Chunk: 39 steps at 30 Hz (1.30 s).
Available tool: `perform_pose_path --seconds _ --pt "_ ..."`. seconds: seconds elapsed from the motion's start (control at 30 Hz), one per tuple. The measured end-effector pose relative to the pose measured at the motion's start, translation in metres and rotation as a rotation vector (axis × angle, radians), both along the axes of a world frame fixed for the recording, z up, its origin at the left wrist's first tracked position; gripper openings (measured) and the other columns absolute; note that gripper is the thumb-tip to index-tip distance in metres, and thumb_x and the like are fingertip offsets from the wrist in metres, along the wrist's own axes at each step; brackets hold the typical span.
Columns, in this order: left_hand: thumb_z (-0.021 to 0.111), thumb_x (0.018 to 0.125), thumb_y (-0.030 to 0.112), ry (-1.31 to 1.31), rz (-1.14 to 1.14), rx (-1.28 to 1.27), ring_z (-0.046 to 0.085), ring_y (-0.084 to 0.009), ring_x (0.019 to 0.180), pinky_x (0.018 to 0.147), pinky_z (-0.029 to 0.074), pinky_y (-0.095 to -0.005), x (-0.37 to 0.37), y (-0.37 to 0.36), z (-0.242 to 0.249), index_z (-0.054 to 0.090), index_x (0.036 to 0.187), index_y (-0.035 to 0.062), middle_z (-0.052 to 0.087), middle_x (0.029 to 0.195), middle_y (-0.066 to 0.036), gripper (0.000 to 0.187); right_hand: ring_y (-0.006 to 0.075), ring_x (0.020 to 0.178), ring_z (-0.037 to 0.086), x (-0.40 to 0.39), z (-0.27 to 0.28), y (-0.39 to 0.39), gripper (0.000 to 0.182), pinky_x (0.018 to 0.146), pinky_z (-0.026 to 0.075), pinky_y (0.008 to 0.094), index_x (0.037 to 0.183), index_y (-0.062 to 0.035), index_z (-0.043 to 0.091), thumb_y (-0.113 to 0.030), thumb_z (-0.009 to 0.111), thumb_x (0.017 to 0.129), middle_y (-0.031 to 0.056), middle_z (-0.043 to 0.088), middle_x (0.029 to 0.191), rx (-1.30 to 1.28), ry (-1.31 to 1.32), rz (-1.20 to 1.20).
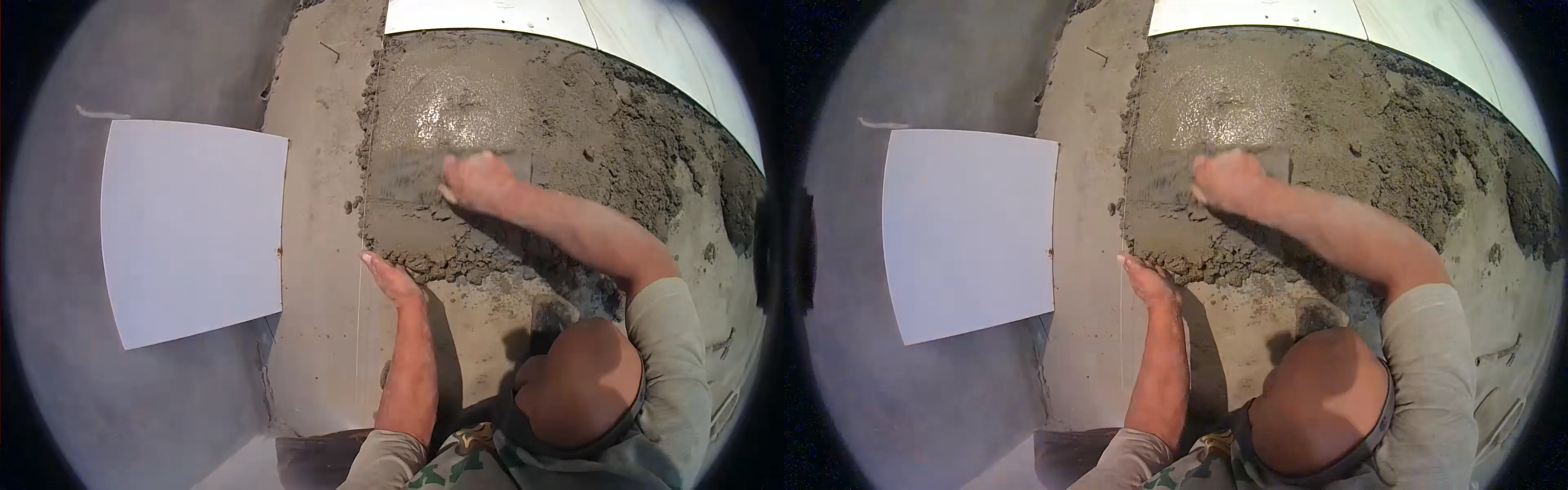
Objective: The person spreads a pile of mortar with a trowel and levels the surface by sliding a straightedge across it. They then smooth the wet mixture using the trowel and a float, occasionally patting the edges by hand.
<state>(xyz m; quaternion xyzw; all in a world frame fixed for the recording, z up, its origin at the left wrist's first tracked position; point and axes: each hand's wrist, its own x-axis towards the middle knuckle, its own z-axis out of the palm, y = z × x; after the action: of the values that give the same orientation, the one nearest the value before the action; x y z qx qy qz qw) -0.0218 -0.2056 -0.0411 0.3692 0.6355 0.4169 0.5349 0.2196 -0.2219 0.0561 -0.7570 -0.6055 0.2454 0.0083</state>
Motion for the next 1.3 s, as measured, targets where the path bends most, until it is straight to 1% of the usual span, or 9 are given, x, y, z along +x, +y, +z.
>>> perform_pose_path --seconds 0.13,0.27,0.33,0.53,0.63,0.77,0.87,1.1,1.3 --pt "0.031 0.099 0.056 -0.215 -0.068 0.021 0.036 -0.0290 0.132 0.110 0.029 -0.0419 -0.004 0.007 0.001 0.027 0.146 0.0014 0.031 0.149 -0.015 0.072 0.0295 0.073 0.069 0.031 -0.003 0.024 0.035 0.062 0.057 0.0391 0.095 -0.0001 0.058 -0.035 0.057 0.091 0.0140 0.068 0.078 0.103 -0.038 -0.058" --pt "0.029 0.100 0.053 0.031 -0.103 0.012 0.030 -0.0286 0.137 0.113 0.023 -0.0406 0.001 -0.001 0.032 0.026 0.147 -0.0005 0.028 0.151 -0.015 0.071 0.0164 0.056 0.058 0.061 -0.010 0.042 0.046 0.050 0.054 0.0340 0.086 -0.0020 0.056 -0.047 0.051 0.094 0.0053 0.057 0.065 0.149 -0.159 -0.072" --pt "0.028 0.102 0.048 0.155 -0.119 0.085 0.025 -0.0287 0.141 0.115 0.019 -0.0386 0.008 -0.007 0.043 0.025 0.146 -0.0043 0.025 0.153 -0.016 0.069 0.0256 0.081 0.067 0.084 0.001 0.052 0.040 0.071 0.056 0.0397 0.096 -0.0011 0.062 -0.040 0.053 0.094 0.0129 0.068 0.090 -0.093 0.034 -0.385" --pt "0.028 0.103 0.043 0.300 -0.221 0.253 0.032 -0.0294 0.137 0.113 0.024 -0.0361 -0.009 -0.014 0.024 0.028 0.145 -0.0038 0.031 0.150 -0.019 0.063 0.0250 0.093 0.065 0.109 -0.009 0.028 0.047 0.080 0.054 0.0416 0.103 -0.0022 0.064 -0.045 0.046 0.097 0.0123 0.067 0.098 -0.013 -0.039 -0.493" --pt "0.028 0.103 0.042 0.007 -0.106 0.089 0.028 -0.0250 0.140 0.114 0.022 -0.0362 0.006 -0.023 0.042 0.027 0.146 -0.0029 0.025 0.154 -0.016 0.062 0.0306 0.083 0.067 0.069 0.008 -0.001 0.049 0.076 0.055 0.0440 0.102 0.0010 0.062 -0.045 0.046 0.094 0.0176 0.068 0.091 -0.062 0.061 -0.352" --pt "0.028 0.104 0.041 0.036 -0.096 0.144 0.036 -0.0254 0.133 0.110 0.029 -0.0366 0.019 -0.019 0.055 0.030 0.145 -0.0014 0.034 0.148 -0.015 0.059 0.0260 0.072 0.067 0.010 0.027 -0.025 0.045 0.062 0.057 0.0419 0.099 0.0021 0.057 -0.042 0.048 0.095 0.0137 0.066 0.080 -0.154 0.086 0.041" --pt "0.028 0.104 0.041 0.212 -0.214 0.260 0.036 -0.0252 0.133 0.109 0.030 -0.0362 0.012 -0.010 0.041 0.029 0.145 -0.0017 0.034 0.148 -0.015 0.060 0.0278 0.071 0.068 0.014 0.008 -0.015 0.042 0.058 0.057 0.0414 0.099 0.0012 0.057 -0.040 0.052 0.094 0.0137 0.067 0.076 -0.021 0.053 -0.003" --pt "0.029 0.103 0.044 0.006 -0.200 0.143 0.037 -0.0265 0.133 0.109 0.030 -0.0371 0.023 -0.019 0.045 0.031 0.144 -0.0023 0.034 0.148 -0.016 0.062 0.0302 0.091 0.068 0.111 -0.009 0.034 0.038 0.078 0.055 0.0436 0.101 0.0005 0.066 -0.034 0.055 0.090 0.0157 0.070 0.100 0.132 0.003 -0.480" --pt "0.029 0.103 0.044 0.089 -0.257 0.236 0.042 -0.0270 0.127 0.108 0.032 -0.0394 0.023 -0.012 0.032 0.035 0.142 -0.0025 0.041 0.143 -0.014 0.061 0.0283 0.108 0.063 0.177 -0.001 -0.028 0.043 0.089 0.051 0.0409 0.110 -0.0043 0.066 -0.041 0.051 0.094 0.0151 0.065 0.115 -0.023 -0.058 -0.811"
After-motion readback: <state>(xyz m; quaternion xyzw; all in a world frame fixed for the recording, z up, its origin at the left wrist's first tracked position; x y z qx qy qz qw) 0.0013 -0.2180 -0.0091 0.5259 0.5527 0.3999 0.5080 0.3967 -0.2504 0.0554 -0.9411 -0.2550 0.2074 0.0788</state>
